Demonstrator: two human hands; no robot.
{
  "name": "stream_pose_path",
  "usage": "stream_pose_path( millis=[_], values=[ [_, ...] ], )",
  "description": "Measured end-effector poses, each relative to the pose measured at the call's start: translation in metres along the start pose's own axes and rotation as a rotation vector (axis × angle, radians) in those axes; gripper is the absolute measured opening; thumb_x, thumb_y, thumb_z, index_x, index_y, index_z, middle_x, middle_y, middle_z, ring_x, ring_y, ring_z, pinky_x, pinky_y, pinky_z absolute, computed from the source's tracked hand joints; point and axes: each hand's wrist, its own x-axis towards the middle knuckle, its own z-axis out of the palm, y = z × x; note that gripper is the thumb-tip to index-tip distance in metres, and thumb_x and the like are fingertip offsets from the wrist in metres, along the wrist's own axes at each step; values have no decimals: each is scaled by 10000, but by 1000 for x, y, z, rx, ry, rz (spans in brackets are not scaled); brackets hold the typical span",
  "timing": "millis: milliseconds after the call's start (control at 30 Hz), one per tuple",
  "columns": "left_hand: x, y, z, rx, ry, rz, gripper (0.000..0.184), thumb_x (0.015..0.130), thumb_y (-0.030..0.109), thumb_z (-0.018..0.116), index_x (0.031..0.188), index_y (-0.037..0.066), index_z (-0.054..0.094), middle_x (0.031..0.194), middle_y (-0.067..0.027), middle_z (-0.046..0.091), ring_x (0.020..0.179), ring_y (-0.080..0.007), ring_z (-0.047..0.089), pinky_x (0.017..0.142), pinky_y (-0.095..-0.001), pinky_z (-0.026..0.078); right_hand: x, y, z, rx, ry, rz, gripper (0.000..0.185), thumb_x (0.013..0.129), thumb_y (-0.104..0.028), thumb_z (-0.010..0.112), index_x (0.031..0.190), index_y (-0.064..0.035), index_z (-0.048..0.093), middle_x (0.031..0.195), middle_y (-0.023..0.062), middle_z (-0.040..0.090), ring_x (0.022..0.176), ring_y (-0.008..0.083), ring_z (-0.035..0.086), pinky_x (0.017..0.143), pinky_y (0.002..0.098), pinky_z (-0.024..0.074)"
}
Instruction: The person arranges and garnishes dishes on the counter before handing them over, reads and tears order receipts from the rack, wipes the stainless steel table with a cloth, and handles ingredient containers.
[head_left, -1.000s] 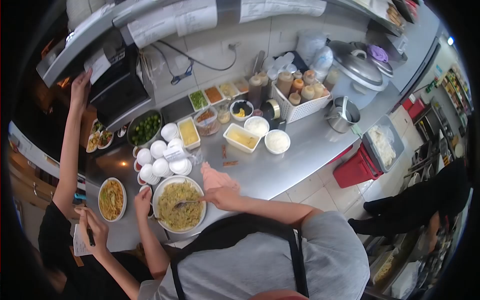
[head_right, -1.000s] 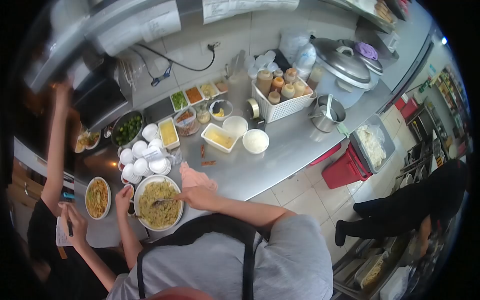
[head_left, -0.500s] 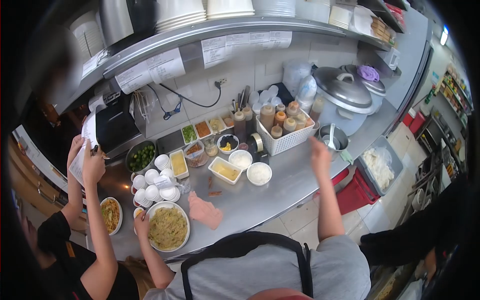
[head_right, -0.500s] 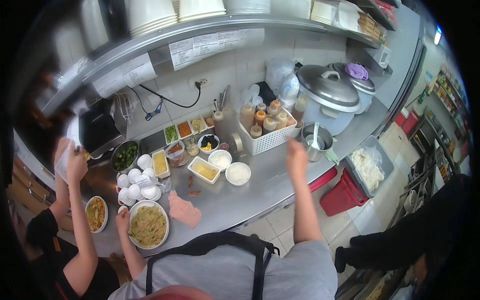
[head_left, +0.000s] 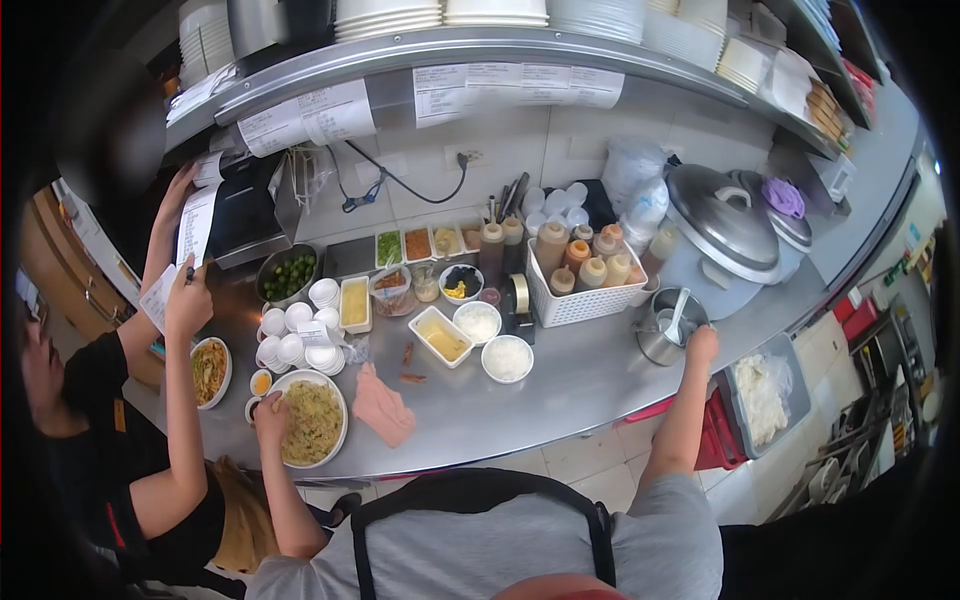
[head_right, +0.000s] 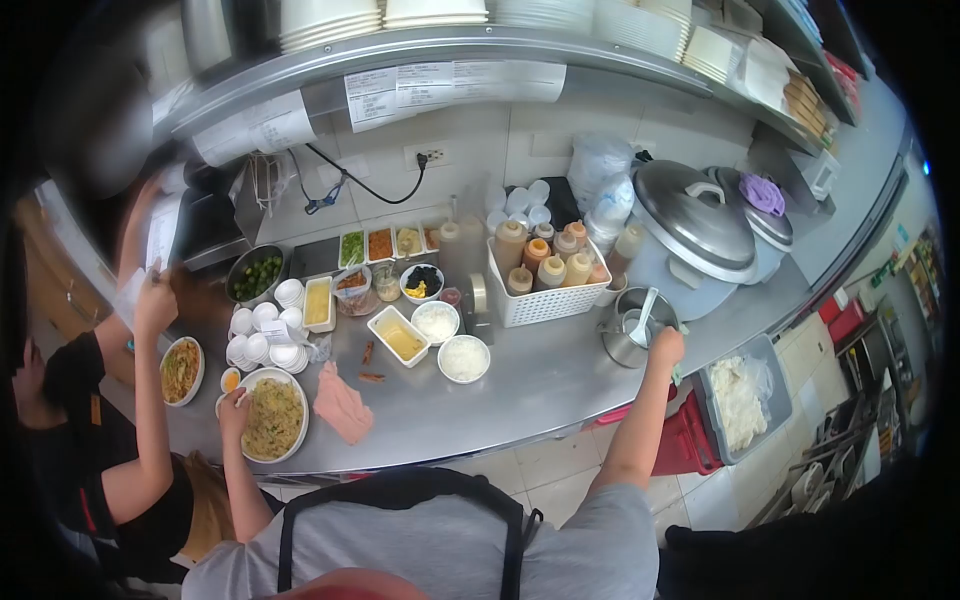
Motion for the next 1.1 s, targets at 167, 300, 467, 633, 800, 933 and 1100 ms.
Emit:
stream_pose_path(
  millis=[167, 300, 467, 633, 800, 933, 1100],
  values=[
    [-7, 12, 1, 66, 41, 82, 272, 724, 122, 591, 971, 12, 620, 935, -201, 606, 903, -331, 569, 809, -377, 433, 1, -12, -9, -154, -1, 30, 162, 783, -145, 482, 852, -93, 620, 981, 110, 578, 927, 278, 561, 705, 412, 479],
    [-17, 47, -8, 168, 95, -48, 208, 725, 95, 539, 897, 45, 644, 833, -185, 613, 834, -334, 584, 735, -399, 454, 8, -29, -14, 332, 191, -168, 247, 746, -54, 504, 970, -66, 607, 993, 167, 579, 892, 313, 567, 761, 397, 454],
    [-9, 63, -4, -305, 75, -154, 81, 709, 59, 601, 754, -7, 612, 548, -75, 579, 429, -152, 556, 438, -277, 444, -22, -121, -48, 794, -2, -335, 169, 808, -125, 531, 916, -26, 614, 702, 135, 601, 604, 205, 574, 571, 326, 446],
    [7, 65, 34, -215, 97, 143, 187, 744, -10, 541, 909, 8, 627, 855, -150, 619, 744, -227, 618, 606, -280, 484, -137, -258, -127, 1086, -152, -757, 304, 783, 42, 456, 1049, -50, 572, 921, 130, 603, 837, 174, 584, 710, 299, 457],
    [-5, 130, 22, -224, -22, 296, 305, 707, -28, 549, 999, 41, 606, 1193, -153, 500, 967, -293, 562, 733, -301, 483, -243, -342, -196, 1124, -350, -1302, 387, 721, 41, 559, 1087, -84, 539, 1167, 128, 485, 1110, 312, 443, 920, 361, 376],
    [-3, 135, 30, -404, -92, 339, 251, 718, 81, 595, 961, 18, 602, 1080, -184, 548, 990, -326, 530, 846, -369, 421, -294, -396, -228, 1203, -373, -1581, 340, 744, -82, 598, 1080, -108, 552, 1127, 137, 498, 1076, 307, 460, 892, 354, 387],
    [-21, 129, 26, -430, -170, 282, 291, 725, 117, 600, 998, 19, 576, 1042, -184, 559, 954, -346, 535, 834, -381, 422, -347, -439, -278, 1331, -875, -1581, 325, 786, -117, 584, 1108, -89, 549, 1140, 124, 512, 1018, 240, 521, 872, 314, 395]
  ],
)
